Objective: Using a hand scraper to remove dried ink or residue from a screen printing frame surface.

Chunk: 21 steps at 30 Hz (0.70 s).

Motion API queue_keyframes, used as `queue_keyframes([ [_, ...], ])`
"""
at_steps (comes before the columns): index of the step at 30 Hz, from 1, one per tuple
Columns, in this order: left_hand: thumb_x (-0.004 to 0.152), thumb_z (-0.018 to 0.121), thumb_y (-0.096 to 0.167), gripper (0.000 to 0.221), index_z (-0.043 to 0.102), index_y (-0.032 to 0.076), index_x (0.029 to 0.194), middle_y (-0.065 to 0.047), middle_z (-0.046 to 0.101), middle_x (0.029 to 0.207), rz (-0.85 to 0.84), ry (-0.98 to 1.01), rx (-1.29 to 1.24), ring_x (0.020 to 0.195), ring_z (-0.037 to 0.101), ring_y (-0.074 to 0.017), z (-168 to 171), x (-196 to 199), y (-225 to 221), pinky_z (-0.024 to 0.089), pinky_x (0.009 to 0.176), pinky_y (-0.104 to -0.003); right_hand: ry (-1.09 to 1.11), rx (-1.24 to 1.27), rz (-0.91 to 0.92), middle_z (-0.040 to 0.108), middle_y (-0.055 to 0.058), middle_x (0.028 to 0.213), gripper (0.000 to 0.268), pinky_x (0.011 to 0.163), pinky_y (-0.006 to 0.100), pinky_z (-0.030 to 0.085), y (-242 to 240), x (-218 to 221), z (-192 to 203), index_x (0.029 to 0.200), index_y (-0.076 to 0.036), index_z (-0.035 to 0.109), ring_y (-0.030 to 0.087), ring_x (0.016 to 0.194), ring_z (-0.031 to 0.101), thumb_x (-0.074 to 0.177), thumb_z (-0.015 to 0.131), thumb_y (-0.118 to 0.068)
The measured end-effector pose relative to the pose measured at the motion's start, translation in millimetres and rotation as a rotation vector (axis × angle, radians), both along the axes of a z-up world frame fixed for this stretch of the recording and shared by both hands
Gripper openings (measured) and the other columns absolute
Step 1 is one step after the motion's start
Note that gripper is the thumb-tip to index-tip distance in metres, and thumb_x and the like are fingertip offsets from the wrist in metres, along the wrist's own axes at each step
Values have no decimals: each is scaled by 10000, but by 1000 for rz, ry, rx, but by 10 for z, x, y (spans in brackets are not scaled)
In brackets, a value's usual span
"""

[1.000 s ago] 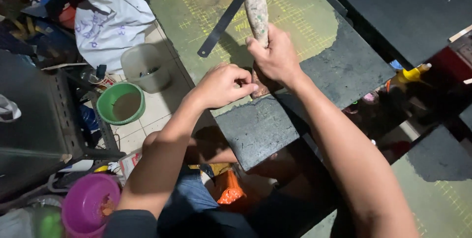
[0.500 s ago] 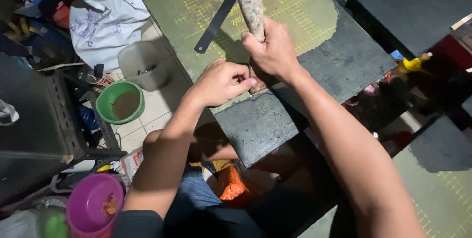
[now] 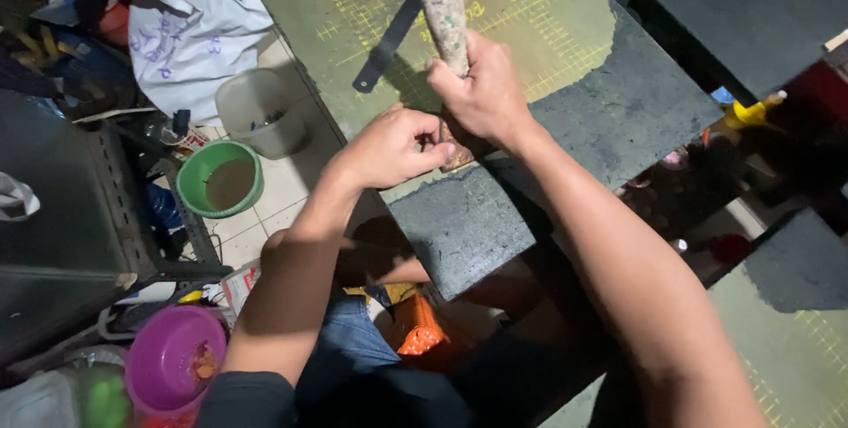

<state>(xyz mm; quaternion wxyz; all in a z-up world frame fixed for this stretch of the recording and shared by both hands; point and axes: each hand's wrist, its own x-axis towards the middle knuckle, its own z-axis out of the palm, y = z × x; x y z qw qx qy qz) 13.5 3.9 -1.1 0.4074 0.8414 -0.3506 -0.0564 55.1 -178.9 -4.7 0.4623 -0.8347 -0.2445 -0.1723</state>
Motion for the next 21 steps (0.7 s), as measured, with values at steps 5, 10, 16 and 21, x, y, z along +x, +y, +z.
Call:
queue_keyframes([
  [5,928,689,229,293,597,110,676,-5,532,553,27,63,120,528,423,-135,-17,34,14,308,536,-361,60,-69,-85,348,-50,655,311,526,339,219,91,-72,130,748,-176,319,102,588,300,900,574,-266],
  [10,889,712,263,301,585,109,665,-6,580,575,69,134,236,531,462,-140,61,-10,25,319,523,-364,67,-48,-60,360,-58,643,283,502,310,224,146,-93,58,744,-177,347,85,568,302,904,575,-225],
  [16,882,705,211,291,541,122,658,21,568,589,98,178,165,534,452,-116,163,-65,42,320,520,-335,44,-27,-26,385,-54,653,275,452,273,256,180,-96,50,767,-168,361,75,552,324,931,575,-223],
  [21,943,677,251,214,617,95,1076,-26,675,910,14,172,-2,761,597,-140,284,68,126,498,668,-328,53,-22,-96,353,-38,655,263,531,351,249,230,-103,153,743,-157,351,109,601,313,863,575,-227],
])
